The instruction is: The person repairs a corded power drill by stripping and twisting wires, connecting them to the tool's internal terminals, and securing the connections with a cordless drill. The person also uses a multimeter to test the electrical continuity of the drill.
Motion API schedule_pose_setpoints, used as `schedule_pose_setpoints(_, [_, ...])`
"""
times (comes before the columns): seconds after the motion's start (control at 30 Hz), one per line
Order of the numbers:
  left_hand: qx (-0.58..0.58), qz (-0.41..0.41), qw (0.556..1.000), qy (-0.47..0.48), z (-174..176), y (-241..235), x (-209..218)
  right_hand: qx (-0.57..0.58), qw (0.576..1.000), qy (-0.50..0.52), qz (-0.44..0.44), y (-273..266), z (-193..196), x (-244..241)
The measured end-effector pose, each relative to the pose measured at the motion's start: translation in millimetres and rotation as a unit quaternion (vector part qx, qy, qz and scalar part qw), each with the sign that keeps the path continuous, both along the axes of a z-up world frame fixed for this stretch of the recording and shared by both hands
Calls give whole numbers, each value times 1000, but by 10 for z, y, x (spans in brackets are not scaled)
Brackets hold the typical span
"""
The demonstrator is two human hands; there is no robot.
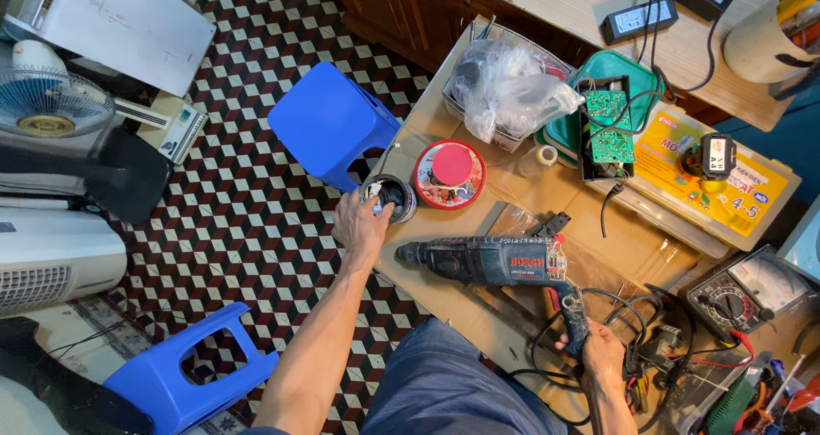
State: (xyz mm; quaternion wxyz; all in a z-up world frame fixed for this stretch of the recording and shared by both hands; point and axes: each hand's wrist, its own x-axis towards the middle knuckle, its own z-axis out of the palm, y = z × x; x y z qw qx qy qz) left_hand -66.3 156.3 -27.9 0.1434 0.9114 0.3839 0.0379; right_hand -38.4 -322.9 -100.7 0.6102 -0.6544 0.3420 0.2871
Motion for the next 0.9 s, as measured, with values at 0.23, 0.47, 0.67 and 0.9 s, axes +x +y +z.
schedule_pose_setpoints(0.23, [89, -43, 992, -79, 482, -262, -29, 23, 999, -26, -4, 40, -45, -34])
schedule_pose_setpoints(0.47, [-269, -403, 874, 20, 629, -1359, 479, 36, 997, -33, -58, 183, 27, -132])
schedule_pose_setpoints(0.67, [-269, -427, 849, 156, 448, -1417, 771, 36, 995, -28, -83, 345, 185, -86])
schedule_pose_setpoints(0.9, [-296, -395, 865, 93, 928, -1526, 715, -92, 984, -154, -7, 563, 1530, 90])
